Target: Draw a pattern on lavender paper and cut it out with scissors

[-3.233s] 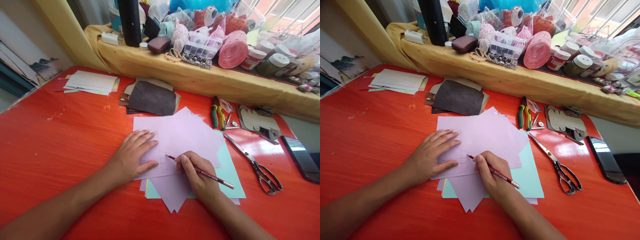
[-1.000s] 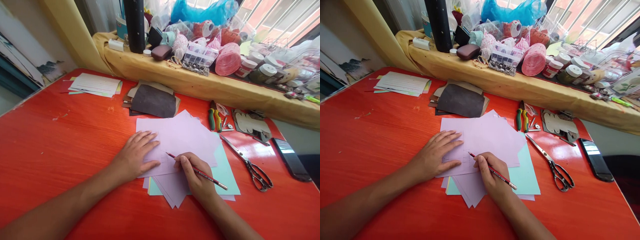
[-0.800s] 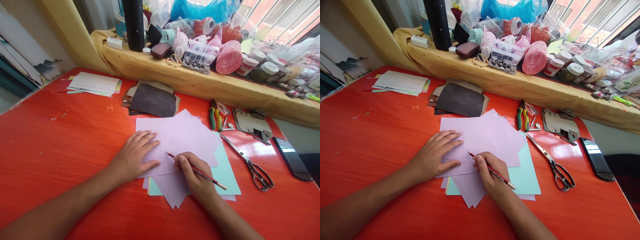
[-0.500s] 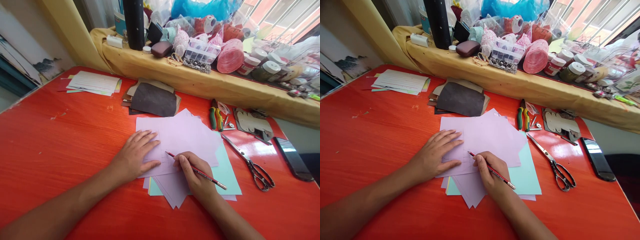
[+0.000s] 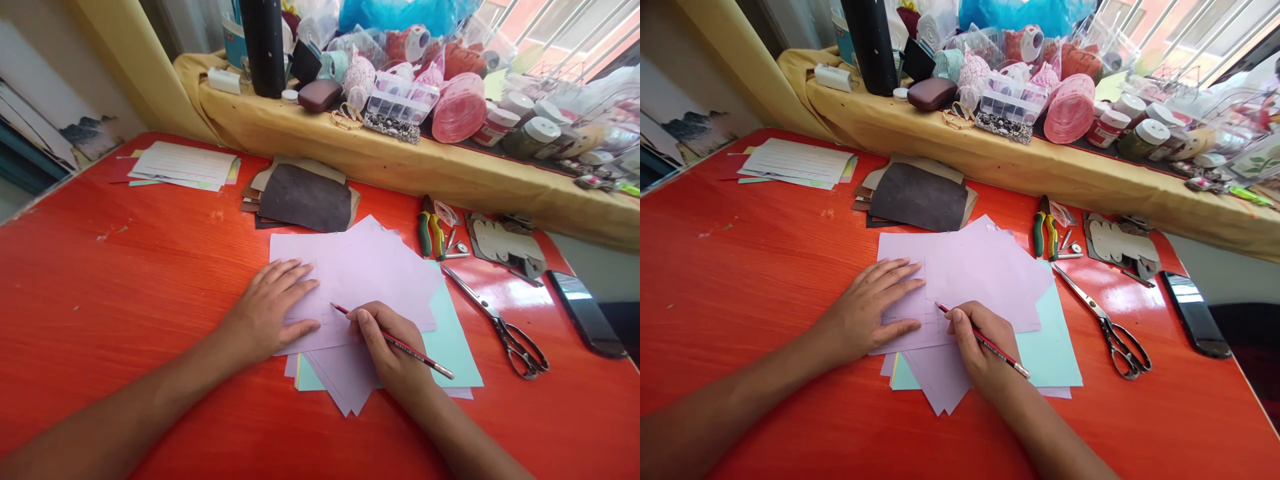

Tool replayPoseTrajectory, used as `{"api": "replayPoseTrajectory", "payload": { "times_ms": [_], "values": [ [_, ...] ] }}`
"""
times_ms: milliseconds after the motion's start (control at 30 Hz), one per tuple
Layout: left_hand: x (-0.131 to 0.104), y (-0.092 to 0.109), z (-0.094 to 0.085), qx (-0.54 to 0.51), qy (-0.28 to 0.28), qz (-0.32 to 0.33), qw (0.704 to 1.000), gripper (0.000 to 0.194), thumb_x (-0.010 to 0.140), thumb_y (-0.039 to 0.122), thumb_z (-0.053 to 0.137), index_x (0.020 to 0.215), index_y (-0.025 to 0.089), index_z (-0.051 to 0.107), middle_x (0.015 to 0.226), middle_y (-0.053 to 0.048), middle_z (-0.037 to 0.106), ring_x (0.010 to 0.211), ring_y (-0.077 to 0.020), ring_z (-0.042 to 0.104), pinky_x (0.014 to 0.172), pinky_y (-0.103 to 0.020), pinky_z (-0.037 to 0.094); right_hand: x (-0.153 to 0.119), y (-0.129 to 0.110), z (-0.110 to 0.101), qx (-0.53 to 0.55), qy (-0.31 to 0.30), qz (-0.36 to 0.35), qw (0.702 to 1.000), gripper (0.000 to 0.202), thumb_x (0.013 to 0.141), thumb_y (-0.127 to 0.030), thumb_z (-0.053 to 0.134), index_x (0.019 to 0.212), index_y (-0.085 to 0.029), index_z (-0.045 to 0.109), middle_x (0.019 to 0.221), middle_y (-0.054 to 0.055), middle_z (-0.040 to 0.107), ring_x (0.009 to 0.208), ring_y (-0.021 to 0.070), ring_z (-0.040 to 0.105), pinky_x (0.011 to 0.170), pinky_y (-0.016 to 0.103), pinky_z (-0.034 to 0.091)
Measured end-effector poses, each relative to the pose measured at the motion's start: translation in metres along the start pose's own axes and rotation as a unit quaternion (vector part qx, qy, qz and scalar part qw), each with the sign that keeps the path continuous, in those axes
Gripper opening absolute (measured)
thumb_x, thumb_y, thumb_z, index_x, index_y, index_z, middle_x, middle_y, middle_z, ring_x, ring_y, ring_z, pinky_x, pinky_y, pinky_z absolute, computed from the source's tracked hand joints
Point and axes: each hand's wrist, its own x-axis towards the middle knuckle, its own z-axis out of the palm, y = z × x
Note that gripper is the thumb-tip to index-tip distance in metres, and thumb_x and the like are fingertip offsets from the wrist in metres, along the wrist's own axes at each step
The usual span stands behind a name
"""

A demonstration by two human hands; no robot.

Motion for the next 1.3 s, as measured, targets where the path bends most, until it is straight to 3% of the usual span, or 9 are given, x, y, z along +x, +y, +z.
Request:
{"api": "replayPoseTrajectory", "payload": {
  "times_ms": [867, 1300],
  "values": [
    [-0.0004, -0.0017, 0.0003, 0.006, 0.005, 0.007, 1.0, 0.063, 0.103, 0.064, 0.071, 0.153, 0.026, 0.066, 0.174, -0.008, 0.054, 0.163, -0.0363, 0.044, 0.136, -0.062, 0.032, -0.004, 0.0051, -0.0058, -0.014, -0.016, -0.017, 1.0, 0.032, 0.116, -0.032, 0.054, 0.095, -0.025, 0.076, 0.075, 0.0, 0.076, 0.066, 0.0175, 0.07, 0.062, 0.027, 0.051],
    [-0.0005, -0.0027, 0.0003, 0.012, 0.01, 0.017, 1.0, 0.064, 0.104, 0.065, 0.069, 0.153, 0.024, 0.066, 0.173, -0.009, 0.055, 0.162, -0.0361, 0.045, 0.135, -0.063, 0.034, -0.003, -0.0003, -0.0054, -0.012, -0.009, -0.035, 0.999, 0.034, 0.114, -0.03, 0.054, 0.087, -0.025, 0.074, 0.07, -0.001, 0.072, 0.06, 0.0171, 0.067, 0.057, 0.027, 0.048]
  ]
}}
